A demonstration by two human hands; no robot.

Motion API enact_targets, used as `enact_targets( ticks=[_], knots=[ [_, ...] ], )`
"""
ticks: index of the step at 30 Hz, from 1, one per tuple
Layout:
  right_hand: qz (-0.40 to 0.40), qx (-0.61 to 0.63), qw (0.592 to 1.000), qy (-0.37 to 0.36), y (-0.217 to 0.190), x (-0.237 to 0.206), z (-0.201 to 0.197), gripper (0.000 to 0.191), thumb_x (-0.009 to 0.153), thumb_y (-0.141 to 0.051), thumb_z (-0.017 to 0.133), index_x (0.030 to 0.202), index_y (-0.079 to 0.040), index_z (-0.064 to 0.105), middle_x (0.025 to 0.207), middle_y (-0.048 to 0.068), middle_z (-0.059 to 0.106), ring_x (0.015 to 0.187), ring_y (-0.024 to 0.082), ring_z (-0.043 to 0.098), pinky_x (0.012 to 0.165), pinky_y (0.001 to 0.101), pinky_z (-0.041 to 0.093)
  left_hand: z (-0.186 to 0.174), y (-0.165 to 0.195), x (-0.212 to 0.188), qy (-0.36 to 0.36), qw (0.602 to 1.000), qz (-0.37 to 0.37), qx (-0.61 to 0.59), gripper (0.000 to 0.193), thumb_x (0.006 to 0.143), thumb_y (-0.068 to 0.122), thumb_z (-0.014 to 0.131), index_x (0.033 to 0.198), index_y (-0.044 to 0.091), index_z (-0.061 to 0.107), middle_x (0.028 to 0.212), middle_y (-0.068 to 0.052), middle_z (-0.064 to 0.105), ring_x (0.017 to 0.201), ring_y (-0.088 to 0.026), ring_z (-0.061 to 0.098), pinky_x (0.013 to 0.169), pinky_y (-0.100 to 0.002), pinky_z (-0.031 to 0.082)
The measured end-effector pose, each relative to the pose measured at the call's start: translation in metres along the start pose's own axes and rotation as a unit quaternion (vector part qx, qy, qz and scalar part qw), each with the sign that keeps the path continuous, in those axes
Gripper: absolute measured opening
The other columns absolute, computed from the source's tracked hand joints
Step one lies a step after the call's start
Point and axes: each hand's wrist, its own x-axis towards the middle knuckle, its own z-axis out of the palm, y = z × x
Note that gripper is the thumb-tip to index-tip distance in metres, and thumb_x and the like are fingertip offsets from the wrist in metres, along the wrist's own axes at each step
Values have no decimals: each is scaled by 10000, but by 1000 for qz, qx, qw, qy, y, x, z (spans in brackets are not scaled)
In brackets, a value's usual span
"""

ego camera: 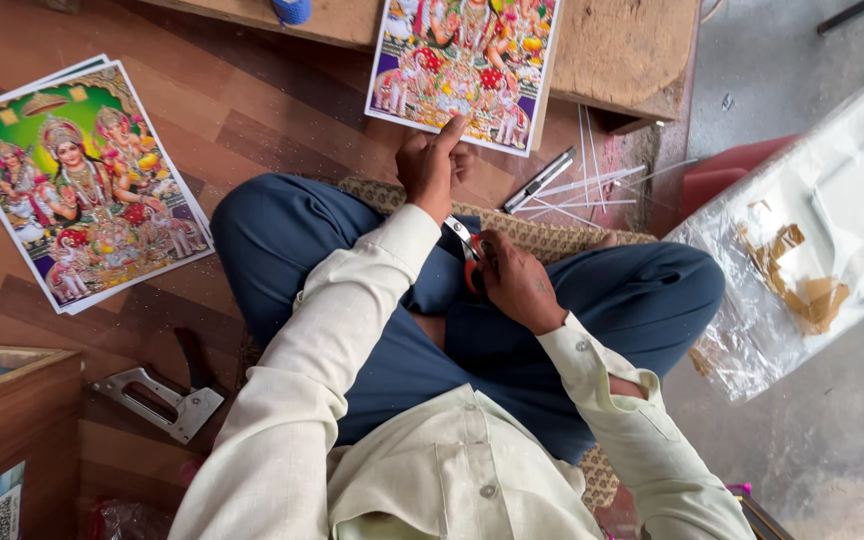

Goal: The person sits on the floor and assembles religious art prints by applying blue patterned tape to the edges of a laminated print, trimming excess tape with scissors, and stacking the finished piece. They then trim the edges of another print and place it on a cardboard backing.

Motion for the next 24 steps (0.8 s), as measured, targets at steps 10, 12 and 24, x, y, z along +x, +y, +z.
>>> enact_targets(
  ticks=[10,12,24],
  knots=[
    [231,320,899,-190,7,6,-18,518,859,-269,810,1234,25,609,785,124,710,588,243,658,479,311,452,-22,-12,3,2,997,65,-52,239,891,148,781,869,-4,599,715,-73,644,560,-140,585,489,-282,458],
    [308,575,733,-192,-3,-16,-29,591,1069,-427,698,1173,138,557,777,113,689,594,147,599,448,243,420,-21,-13,0,-8,1000,19,-21,227,888,172,777,898,-3,633,741,-81,683,592,-152,637,524,-286,517],
    [272,615,738,55,-39,-47,2,633,962,-583,565,1280,-36,582,795,66,646,576,152,636,452,237,422,5,-30,-8,-166,984,-62,-22,286,863,124,773,1104,-3,687,968,-100,741,777,-219,745,698,-335,651]
  ],
)
